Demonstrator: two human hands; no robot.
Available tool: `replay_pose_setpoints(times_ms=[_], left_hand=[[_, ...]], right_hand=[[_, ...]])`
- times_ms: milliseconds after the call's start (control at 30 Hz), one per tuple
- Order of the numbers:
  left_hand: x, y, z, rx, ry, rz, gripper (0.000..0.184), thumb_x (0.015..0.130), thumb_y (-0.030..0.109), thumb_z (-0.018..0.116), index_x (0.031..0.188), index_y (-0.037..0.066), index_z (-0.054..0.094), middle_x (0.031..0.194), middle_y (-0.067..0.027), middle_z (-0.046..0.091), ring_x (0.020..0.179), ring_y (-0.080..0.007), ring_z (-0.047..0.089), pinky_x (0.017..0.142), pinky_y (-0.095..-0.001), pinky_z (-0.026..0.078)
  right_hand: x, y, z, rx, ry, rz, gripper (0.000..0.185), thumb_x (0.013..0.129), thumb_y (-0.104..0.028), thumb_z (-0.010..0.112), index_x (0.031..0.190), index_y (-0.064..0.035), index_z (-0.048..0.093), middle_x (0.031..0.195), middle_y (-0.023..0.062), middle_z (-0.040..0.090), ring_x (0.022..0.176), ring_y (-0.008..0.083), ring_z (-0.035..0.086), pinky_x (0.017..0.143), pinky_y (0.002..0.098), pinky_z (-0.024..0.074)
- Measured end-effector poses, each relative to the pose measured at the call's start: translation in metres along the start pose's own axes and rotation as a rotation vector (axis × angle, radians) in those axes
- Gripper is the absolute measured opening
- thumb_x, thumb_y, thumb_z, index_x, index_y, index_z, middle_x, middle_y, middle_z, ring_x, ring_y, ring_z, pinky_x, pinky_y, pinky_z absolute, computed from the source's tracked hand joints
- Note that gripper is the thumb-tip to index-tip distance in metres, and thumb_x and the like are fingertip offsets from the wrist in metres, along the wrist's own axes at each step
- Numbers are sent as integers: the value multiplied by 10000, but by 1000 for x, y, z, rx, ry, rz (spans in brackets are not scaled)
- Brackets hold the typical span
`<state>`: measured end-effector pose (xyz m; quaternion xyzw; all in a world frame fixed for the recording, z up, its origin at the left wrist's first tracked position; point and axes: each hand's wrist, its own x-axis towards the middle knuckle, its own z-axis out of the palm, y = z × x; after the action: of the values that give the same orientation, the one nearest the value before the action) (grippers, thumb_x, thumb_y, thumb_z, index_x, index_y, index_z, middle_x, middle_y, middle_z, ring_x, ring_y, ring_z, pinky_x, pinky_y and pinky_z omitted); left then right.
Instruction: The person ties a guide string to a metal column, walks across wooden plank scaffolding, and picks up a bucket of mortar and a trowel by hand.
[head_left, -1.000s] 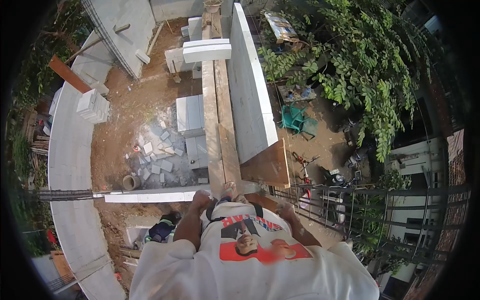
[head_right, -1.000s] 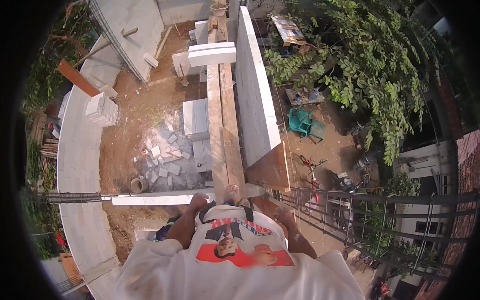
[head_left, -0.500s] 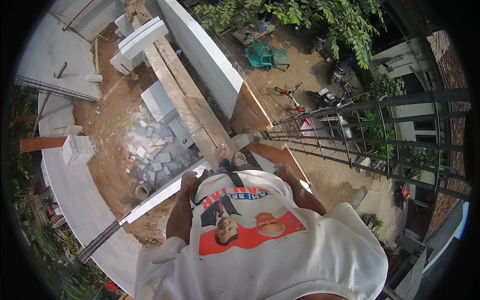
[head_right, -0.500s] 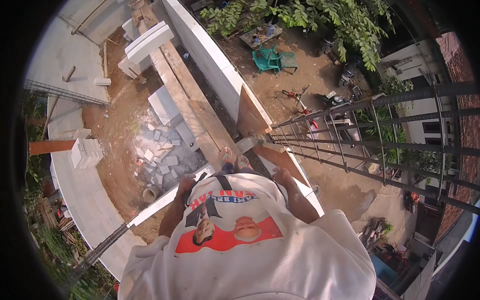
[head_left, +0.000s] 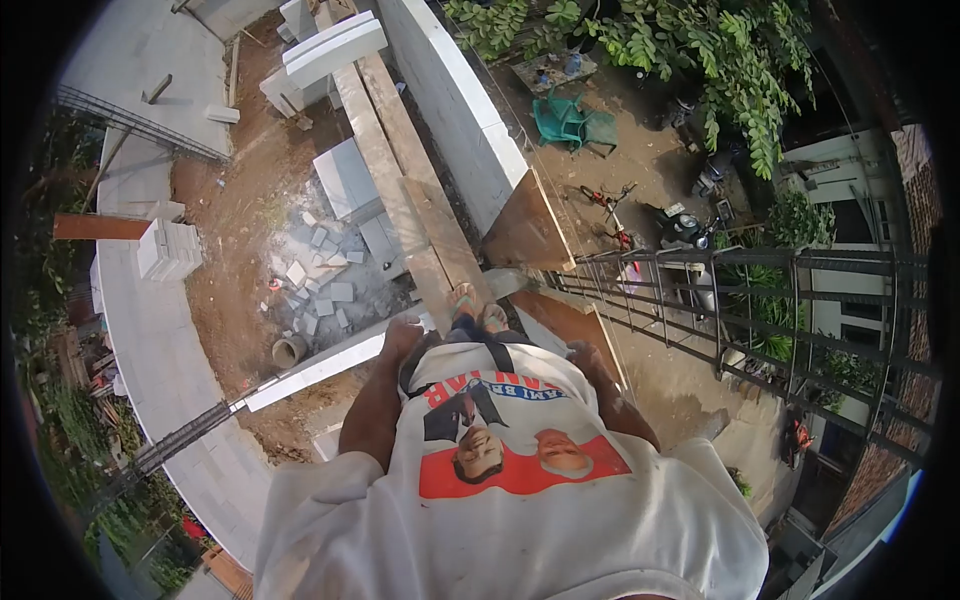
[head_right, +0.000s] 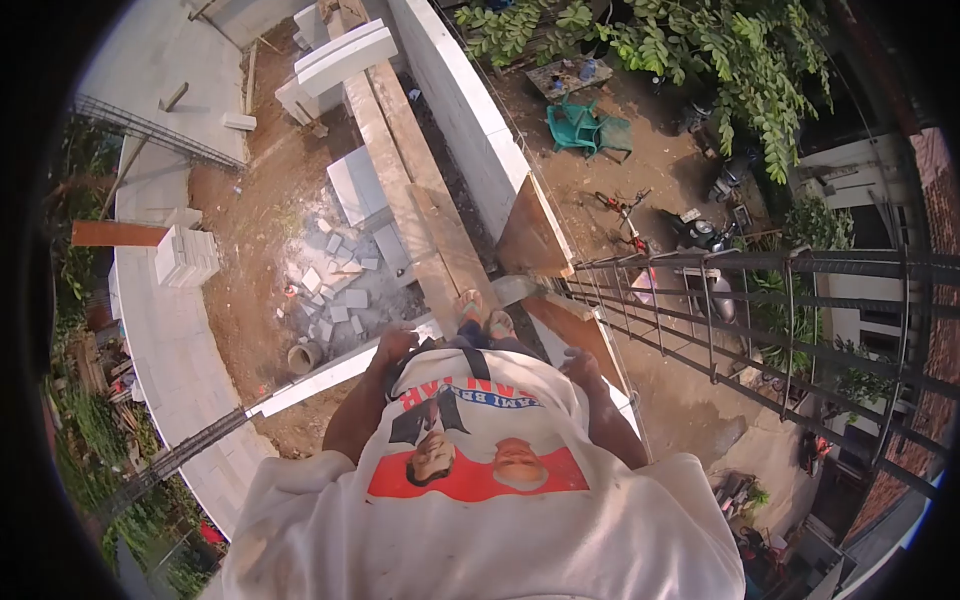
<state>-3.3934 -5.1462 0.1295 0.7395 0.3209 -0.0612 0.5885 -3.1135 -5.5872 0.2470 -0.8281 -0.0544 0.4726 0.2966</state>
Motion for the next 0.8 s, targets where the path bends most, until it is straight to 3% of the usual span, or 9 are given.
replay_pose_setpoints(times_ms=[133,333,400,433,533,567,633,700,800], left_hand=[[-16,92,-9,-130,185,-438,321,728,94,723,1019,-23,656,858,-153,704,753,-240,695,638,-349,556],[-14,-21,-6,359,112,-26,288,747,182,692,979,12,704,932,-166,724,893,-295,694,789,-368,548],[-13,-40,-7,603,112,133,279,753,208,679,957,22,719,939,-168,728,931,-310,691,832,-372,541],[-19,-33,-8,511,96,29,243,755,209,666,906,26,717,910,-167,723,928,-311,687,834,-376,538],[-44,75,-28,301,84,-207,181,756,200,634,776,34,703,830,-165,708,904,-309,678,829,-384,532],[-43,78,-31,271,78,-236,167,752,191,630,749,36,694,810,-164,701,888,-305,677,820,-383,533],[-43,77,-32,211,65,-293,150,744,171,622,695,41,677,769,-163,687,856,-295,675,801,-381,536],[-41,65,-29,282,118,-170,171,763,174,632,802,21,699,817,-166,693,847,-284,675,797,-380,539],[-41,86,-28,47,193,-295,248,797,174,638,949,-9,705,916,-174,701,856,-273,683,783,-380,544]], right_hand=[[17,-15,-6,-310,256,-147,552,852,-274,684,1313,0,551,888,185,715,891,264,708,734,381,562],[50,-20,-20,-268,198,-97,772,752,-64,702,1450,-11,377,826,92,679,719,154,650,596,327,541],[72,-6,-18,-424,312,-338,769,755,-62,705,1445,-1,371,754,73,608,652,144,595,538,320,502],[76,-6,-19,-479,351,-415,768,756,-61,706,1443,2,369,731,67,584,630,140,577,518,318,489],[81,-16,-23,-251,324,-458,708,780,-73,689,1424,-6,403,720,45,568,605,152,567,511,322,475],[100,10,-26,301,126,-304,661,795,-66,667,1409,-10,429,731,50,578,630,160,577,522,321,482],[98,8,-26,846,-77,-122,615,810,-59,645,1394,-14,455,742,54,589,656,168,588,533,321,490],[64,-39,-23,-242,186,-204,497,877,-74,604,1359,-15,501,764,62,609,666,177,604,548,317,504],[73,-7,-9,-242,173,-376,426,915,-74,580,1329,1,516,830,98,653,584,199,605,499,321,497]])
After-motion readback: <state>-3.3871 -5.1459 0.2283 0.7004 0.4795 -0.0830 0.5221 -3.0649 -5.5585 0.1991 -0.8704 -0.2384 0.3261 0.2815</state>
